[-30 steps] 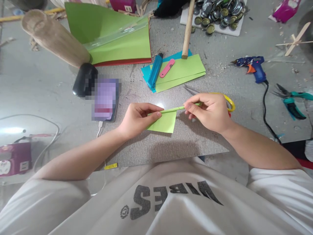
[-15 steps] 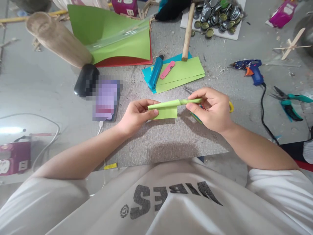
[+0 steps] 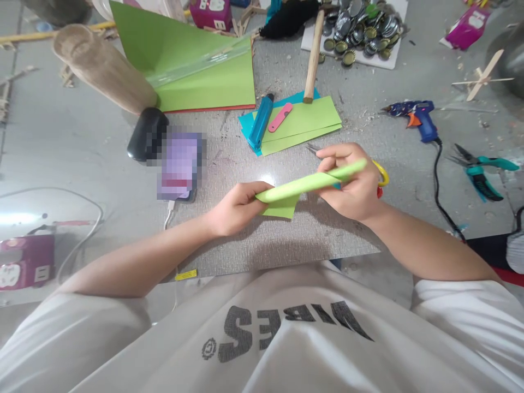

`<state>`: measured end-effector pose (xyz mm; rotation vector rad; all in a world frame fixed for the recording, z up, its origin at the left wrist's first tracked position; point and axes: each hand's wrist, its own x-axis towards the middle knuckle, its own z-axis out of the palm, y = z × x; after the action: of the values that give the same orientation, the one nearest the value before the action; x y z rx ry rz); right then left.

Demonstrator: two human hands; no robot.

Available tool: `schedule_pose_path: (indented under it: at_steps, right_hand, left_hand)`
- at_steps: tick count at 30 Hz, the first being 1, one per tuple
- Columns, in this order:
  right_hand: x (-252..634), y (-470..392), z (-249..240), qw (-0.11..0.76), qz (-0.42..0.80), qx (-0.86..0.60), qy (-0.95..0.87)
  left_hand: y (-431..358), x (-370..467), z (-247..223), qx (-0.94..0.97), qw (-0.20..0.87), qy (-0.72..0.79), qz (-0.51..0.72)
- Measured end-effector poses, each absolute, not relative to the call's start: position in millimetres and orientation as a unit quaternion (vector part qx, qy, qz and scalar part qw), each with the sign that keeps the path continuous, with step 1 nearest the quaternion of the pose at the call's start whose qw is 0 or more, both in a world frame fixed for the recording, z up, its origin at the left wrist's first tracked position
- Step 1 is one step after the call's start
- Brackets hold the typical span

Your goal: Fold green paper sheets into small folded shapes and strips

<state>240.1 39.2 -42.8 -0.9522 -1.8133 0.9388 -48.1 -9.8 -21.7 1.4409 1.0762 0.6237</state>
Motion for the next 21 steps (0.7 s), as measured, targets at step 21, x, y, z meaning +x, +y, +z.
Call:
schedule_pose_path:
  at_steps: [21]
  right_hand:
    - [238.3, 44.3, -59.7, 0.46, 0.197, -0.275, -0.821]
  left_hand:
    - [-0.8, -53.9, 25.2, 0.776, 0.455, 0.365, -0.241]
